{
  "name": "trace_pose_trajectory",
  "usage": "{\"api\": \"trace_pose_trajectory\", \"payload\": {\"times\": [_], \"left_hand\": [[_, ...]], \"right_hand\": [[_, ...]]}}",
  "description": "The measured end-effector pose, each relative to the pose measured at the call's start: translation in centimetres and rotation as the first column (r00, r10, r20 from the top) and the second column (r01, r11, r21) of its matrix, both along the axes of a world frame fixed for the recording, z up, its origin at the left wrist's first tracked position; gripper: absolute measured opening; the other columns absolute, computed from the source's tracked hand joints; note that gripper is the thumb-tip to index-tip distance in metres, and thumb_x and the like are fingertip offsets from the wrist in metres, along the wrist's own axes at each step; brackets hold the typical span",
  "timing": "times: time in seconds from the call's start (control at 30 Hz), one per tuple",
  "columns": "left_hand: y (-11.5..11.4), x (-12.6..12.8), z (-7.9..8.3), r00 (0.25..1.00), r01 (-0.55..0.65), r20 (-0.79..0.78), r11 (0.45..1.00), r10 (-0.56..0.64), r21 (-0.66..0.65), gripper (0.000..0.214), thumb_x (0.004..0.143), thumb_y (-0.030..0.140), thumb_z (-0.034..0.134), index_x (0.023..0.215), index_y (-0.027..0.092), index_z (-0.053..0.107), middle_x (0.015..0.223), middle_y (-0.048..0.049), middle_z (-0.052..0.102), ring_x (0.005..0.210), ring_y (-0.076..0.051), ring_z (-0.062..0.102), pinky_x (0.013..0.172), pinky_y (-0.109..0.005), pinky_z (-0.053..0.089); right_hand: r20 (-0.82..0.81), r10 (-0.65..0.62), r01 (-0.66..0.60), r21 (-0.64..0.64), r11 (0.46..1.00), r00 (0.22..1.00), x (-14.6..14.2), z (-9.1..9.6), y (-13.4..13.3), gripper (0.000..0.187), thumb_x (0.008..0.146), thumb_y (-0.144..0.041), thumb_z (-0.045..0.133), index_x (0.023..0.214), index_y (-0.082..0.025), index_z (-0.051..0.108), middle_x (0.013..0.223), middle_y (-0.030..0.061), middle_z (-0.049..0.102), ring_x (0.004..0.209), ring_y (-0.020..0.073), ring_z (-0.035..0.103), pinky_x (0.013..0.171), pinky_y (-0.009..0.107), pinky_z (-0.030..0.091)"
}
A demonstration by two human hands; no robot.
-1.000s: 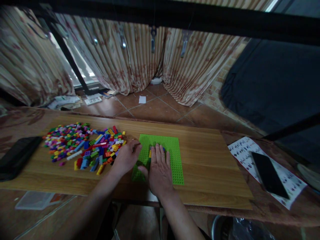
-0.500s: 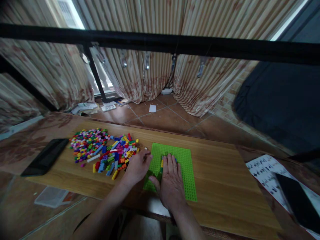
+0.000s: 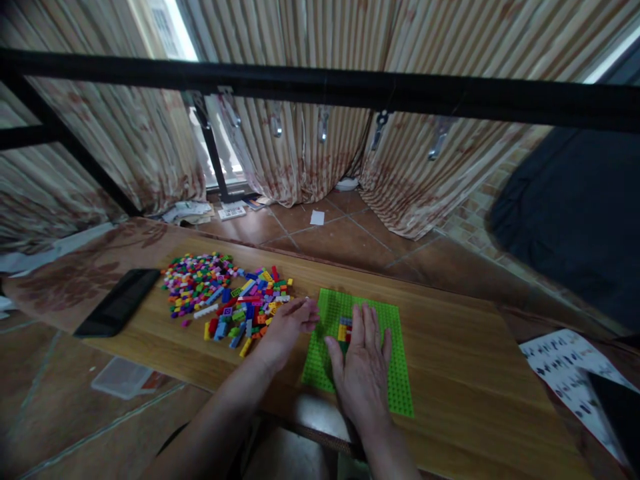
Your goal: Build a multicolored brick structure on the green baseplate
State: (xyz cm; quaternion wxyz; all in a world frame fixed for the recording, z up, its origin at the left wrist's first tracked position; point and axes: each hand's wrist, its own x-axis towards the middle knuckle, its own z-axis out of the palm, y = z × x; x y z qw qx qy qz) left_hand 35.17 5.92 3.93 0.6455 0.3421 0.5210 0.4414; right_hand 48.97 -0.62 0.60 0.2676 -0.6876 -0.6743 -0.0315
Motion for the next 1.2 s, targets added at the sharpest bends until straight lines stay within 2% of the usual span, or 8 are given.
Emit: {"api": "trace_pose_trajectory", "payload": {"times": [0.1, 0.2, 0.33, 0.47, 0.6, 0.87, 1.0, 1.2], "left_hand": [[0.1, 0.1, 0.2, 0.996, -0.042, 0.078, 0.999, 0.043, -0.007, 0.010, 0.084, 0.017, 0.054, 0.087, 0.014, 0.063, 0.092, -0.0055, 0.068, 0.074, -0.010, 0.064, 0.068, -0.020, 0.050], [0.4, -0.2, -0.1, 0.998, -0.021, 0.068, 0.997, 0.016, 0.074, 0.014, 0.080, 0.009, 0.051, 0.081, 0.014, 0.064, 0.084, -0.0041, 0.067, 0.072, -0.011, 0.064, 0.068, -0.021, 0.051], [0.9, -1.5, -0.4, 0.989, 0.062, -0.143, 0.968, -0.028, 0.242, 0.016, 0.080, 0.009, 0.050, 0.079, 0.014, 0.066, 0.077, -0.0033, 0.066, 0.068, -0.012, 0.063, 0.064, -0.023, 0.051], [1.6, -3.7, 0.0, 0.930, 0.071, -0.365, 0.946, 0.053, 0.317, 0.016, 0.084, 0.017, 0.052, 0.088, 0.015, 0.067, 0.075, -0.0026, 0.067, 0.061, -0.013, 0.061, 0.058, -0.023, 0.048], [2.5, -6.3, 0.4, 0.833, 0.059, -0.530, 0.927, 0.158, 0.370, 0.017, 0.084, 0.019, 0.055, 0.089, 0.015, 0.070, 0.080, -0.0035, 0.070, 0.072, -0.015, 0.063, 0.067, -0.024, 0.048], [2.9, -9.0, 0.3, 0.616, 0.189, -0.781, 0.943, 0.104, 0.274, 0.022, 0.083, 0.016, 0.054, 0.090, 0.019, 0.074, 0.086, -0.0042, 0.074, 0.080, -0.018, 0.066, 0.073, -0.026, 0.047], [2.7, -9.1, 0.9, 0.570, 0.247, -0.821, 0.945, 0.038, 0.216, 0.025, 0.085, 0.016, 0.051, 0.094, 0.019, 0.075, 0.091, -0.0059, 0.075, 0.085, -0.019, 0.067, 0.076, -0.027, 0.048], [2.7, -9.6, 1.2, 0.515, 0.258, -0.857, 0.950, 0.016, 0.173, 0.030, 0.086, 0.014, 0.049, 0.099, 0.020, 0.075, 0.093, -0.0060, 0.075, 0.084, -0.019, 0.067, 0.077, -0.027, 0.048]], "right_hand": [[-0.085, -0.002, 0.006, 0.040, 0.999, 0.996, -0.5, 0.4, 0.0, 0.062, 0.099, -0.050, 0.032, 0.150, -0.015, 0.030, 0.150, 0.0196, 0.041, 0.139, 0.0340, 0.036, 0.110, 0.061, 0.029], [-0.135, 0.022, -0.014, 0.062, 0.998, 0.991, -1.1, 0.3, 0.0, 0.055, 0.098, -0.048, 0.036, 0.141, -0.015, 0.045, 0.141, 0.0190, 0.050, 0.132, 0.0334, 0.044, 0.107, 0.059, 0.035], [-0.139, 0.096, -0.083, 0.096, 0.992, 0.986, -1.8, 0.0, -0.1, 0.045, 0.097, -0.043, 0.042, 0.131, -0.016, 0.054, 0.133, 0.0167, 0.057, 0.126, 0.0313, 0.049, 0.104, 0.055, 0.039], [-0.123, 0.170, -0.157, 0.109, 0.982, 0.978, -2.8, 0.0, -0.2, 0.036, 0.096, -0.034, 0.046, 0.124, -0.015, 0.059, 0.123, 0.0134, 0.064, 0.118, 0.0285, 0.053, 0.101, 0.049, 0.041], [-0.119, 0.238, -0.228, 0.096, 0.969, 0.964, -4.2, -0.2, -0.5, 0.029, 0.095, -0.030, 0.049, 0.117, -0.016, 0.063, 0.112, 0.0104, 0.068, 0.107, 0.0265, 0.056, 0.095, 0.044, 0.043], [-0.146, 0.256, -0.255, 0.027, 0.967, 0.956, -6.0, -0.8, 0.2, 0.027, 0.093, -0.028, 0.052, 0.115, -0.016, 0.064, 0.107, 0.0095, 0.069, 0.099, 0.0263, 0.056, 0.089, 0.042, 0.044], [-0.162, 0.245, -0.242, 0.038, 0.970, 0.956, -6.7, -1.0, 1.1, 0.032, 0.093, -0.029, 0.053, 0.120, -0.015, 0.061, 0.109, 0.0102, 0.069, 0.099, 0.0272, 0.056, 0.089, 0.043, 0.045], [-0.199, 0.259, -0.255, 0.049, 0.966, 0.945, -7.8, -1.5, 2.2, 0.037, 0.092, -0.028, 0.056, 0.126, -0.014, 0.059, 0.114, 0.0115, 0.068, 0.102, 0.0275, 0.056, 0.090, 0.044, 0.046]]}}
